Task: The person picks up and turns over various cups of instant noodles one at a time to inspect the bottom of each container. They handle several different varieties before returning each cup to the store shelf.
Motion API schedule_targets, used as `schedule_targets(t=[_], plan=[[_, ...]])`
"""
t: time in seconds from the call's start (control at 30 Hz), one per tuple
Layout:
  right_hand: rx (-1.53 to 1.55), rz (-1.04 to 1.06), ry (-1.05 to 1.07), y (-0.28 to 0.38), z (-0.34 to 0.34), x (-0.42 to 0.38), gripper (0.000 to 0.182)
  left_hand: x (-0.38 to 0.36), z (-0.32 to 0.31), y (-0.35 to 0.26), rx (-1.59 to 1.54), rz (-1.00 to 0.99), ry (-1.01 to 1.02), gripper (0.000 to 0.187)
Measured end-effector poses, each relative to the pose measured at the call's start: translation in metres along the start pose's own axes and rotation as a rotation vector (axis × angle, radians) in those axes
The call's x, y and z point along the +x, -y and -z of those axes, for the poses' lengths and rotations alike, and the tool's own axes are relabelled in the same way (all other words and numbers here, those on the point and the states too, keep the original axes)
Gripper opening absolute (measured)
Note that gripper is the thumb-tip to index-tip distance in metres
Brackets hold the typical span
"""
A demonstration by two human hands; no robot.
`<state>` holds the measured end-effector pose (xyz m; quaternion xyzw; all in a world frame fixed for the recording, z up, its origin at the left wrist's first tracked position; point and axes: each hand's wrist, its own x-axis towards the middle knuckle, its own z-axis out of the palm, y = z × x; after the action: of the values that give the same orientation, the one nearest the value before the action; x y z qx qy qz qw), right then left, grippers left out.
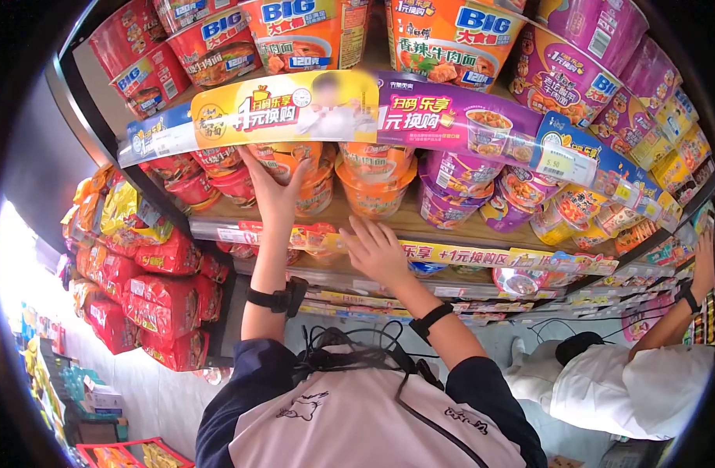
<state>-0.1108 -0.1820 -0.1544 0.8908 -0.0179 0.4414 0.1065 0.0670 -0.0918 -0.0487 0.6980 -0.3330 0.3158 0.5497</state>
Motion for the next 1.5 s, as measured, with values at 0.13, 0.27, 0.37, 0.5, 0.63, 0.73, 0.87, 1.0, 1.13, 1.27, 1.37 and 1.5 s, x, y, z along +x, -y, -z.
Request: schedule_targets(t=[0.13,0.27,0.37,0.5,0.63,0.73,0.87,1.0,1.13,1.27,1.37,1.5], plan=[[-0.004,0.023,0.04,-0.002,-0.003,-0.004,0.046,-0.03,0.007,-0.03,-0.072,-0.268,-0.088,0.089],[0.006,0.02,0.014,-0.003,-0.01,-0.009,0.044,-0.037,-0.007,-0.078,-0.157,-0.272,0.2,0.082],[0.031,0.007,-0.039,0.001,-0.006,-0.005,0.03,-0.022,-0.032,-0.094,-0.297,-0.058,0.223,0.09],[0.031,0.002,0.007,-0.001,-0.01,-0.009,0.05,-0.004,-0.05,-0.097,-0.43,-0.01,0.247,0.1],[0.035,-0.001,-0.008,0.0,-0.012,-0.011,0.049,-0.016,-0.029,-0.109,-0.517,0.149,0.247,0.104],[0.041,0.006,-0.014,-0.001,-0.008,-0.009,0.048,-0.035,-0.001,-0.11,-0.705,0.061,0.163,0.109],[0.151,-0.082,0.065,0.001,-0.008,-0.014,0.046,-0.055,0.051,-0.108,-0.718,0.147,0.257,0.117],[0.862,-0.473,-0.128,0.003,0.005,-0.012,0.039,-0.062,0.098,-0.113,-0.748,0.109,0.284,0.124],[1.239,-0.772,-0.043,-0.013,0.096,0.002,0.042,-0.073,0.136,-0.111,-0.756,0.122,0.347,0.123],[1.051,-0.419,-0.004,-0.006,0.168,0.027,0.069,-0.07,0.151,-0.106,-0.529,0.011,0.482,0.121],[0.923,-0.32,0.2,0.001,0.195,0.036,0.071,-0.075,0.138,-0.129,-0.815,0.246,0.498,0.131],[1.195,-0.483,0.048,0.002,0.188,0.014,0.062,-0.075,0.14,-0.142,-1.056,0.374,0.478,0.142]])
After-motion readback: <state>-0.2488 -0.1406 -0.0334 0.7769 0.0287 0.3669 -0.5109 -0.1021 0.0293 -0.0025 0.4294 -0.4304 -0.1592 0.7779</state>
